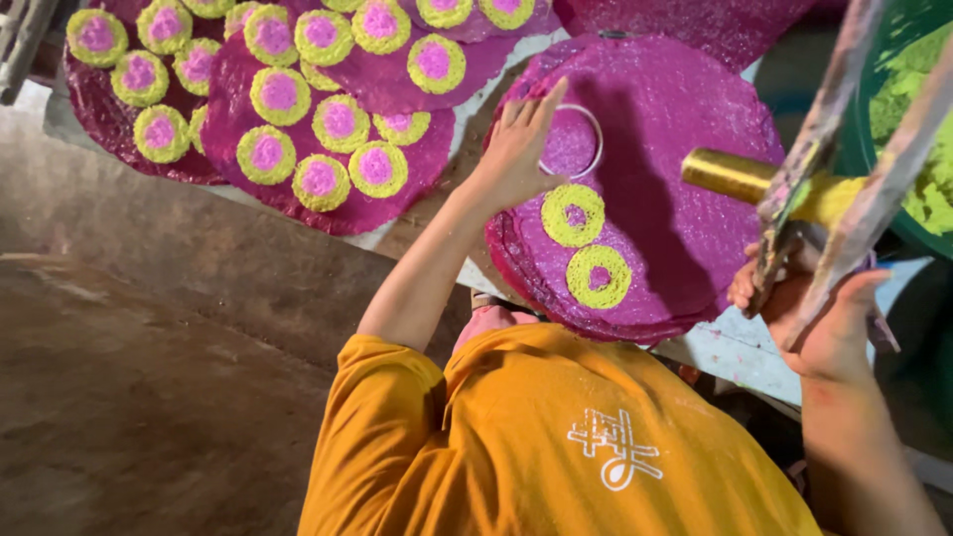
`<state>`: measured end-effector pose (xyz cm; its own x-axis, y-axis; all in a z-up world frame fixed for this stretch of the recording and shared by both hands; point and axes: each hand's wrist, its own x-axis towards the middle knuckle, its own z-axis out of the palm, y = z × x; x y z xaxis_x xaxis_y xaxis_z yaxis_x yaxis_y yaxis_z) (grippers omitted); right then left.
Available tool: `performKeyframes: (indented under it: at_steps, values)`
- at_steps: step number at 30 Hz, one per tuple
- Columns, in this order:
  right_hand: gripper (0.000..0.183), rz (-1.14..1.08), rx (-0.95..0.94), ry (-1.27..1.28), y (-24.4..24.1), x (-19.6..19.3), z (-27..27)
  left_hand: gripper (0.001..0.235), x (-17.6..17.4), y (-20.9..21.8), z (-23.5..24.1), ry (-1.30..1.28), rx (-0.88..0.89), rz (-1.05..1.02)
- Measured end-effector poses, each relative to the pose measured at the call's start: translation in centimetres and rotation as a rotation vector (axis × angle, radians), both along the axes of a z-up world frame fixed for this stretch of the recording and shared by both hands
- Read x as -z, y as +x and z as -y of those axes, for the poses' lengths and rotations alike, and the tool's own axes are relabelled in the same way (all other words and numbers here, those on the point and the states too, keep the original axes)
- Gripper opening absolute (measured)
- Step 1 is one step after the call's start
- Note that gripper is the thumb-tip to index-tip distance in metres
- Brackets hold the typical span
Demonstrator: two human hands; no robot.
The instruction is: The person applies yellow rings of paste onto purple circular discs using a wooden press. They refill the press with yellow and pink paste from buckets and arrange the finished items on a woven tray.
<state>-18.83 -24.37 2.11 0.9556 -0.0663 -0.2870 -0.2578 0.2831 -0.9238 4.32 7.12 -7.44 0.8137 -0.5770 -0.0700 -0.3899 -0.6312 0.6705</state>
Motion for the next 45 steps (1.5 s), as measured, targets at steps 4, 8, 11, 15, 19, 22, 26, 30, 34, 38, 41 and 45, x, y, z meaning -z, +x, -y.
performKeyframes:
  at_steps: [4,8,11,15,19,22,26,30,34,38,41,45]
  values:
    - [0.098,0.032,-0.038,-0.028,0.0,1.9,1.0,0.119,0.3,0.0,-0.1,-0.023,0.015,0.08]
    - [0.084,-0.047,-0.18,-0.094,3.0,3.0,1.8,0.106,-1.6,0.9,0.8,-0.771,0.016,-0.342]
    - [0.082,-0.321,-0.574,-0.235,8.4,2.7,1.4,0.086,-3.2,1.5,2.6,-1.533,0.117,-0.864]
    - [0.087,-0.558,-0.786,-0.568,15.5,-0.1,-0.1,0.061,-4.2,2.9,3.9,-2.125,0.317,-0.969]
    - [0.096,-0.518,-0.752,-1.079,19.5,-1.6,-3.5,0.053,-3.5,5.2,3.1,-2.195,-0.075,-0.942]
    - [0.089,-0.354,-0.751,-1.076,20.2,-1.6,-6.0,0.049,-2.4,6.6,1.7,-2.201,-0.049,-0.866]
    - [0.08,-0.332,-0.702,-0.897,19.7,-1.1,-7.6,0.041,-0.5,6.7,0.9,-2.198,-0.039,-0.851]
    - [0.078,-0.393,-0.707,-0.93,19.4,-1.6,-6.7,0.032,0.9,5.7,2.6,-2.252,-0.165,-0.989]
    - [0.08,-0.373,-0.676,-1.162,19.6,-2.5,-5.7,0.026,1.4,6.3,4.9,-2.267,-0.209,-0.939]
    - [0.072,-0.136,-0.603,-1.274,19.8,-2.6,-5.9,0.025,0.7,8.5,5.3,-2.25,-0.13,-0.921]
    - [0.065,0.014,-0.584,-1.287,19.8,-2.1,-6.8,0.025,-0.4,9.3,4.1,-2.182,-0.074,-0.833]
    - [0.065,0.081,-0.595,-1.168,19.7,-1.0,-8.2,0.025,-1.6,9.0,2.0,-2.141,-0.125,-0.799]
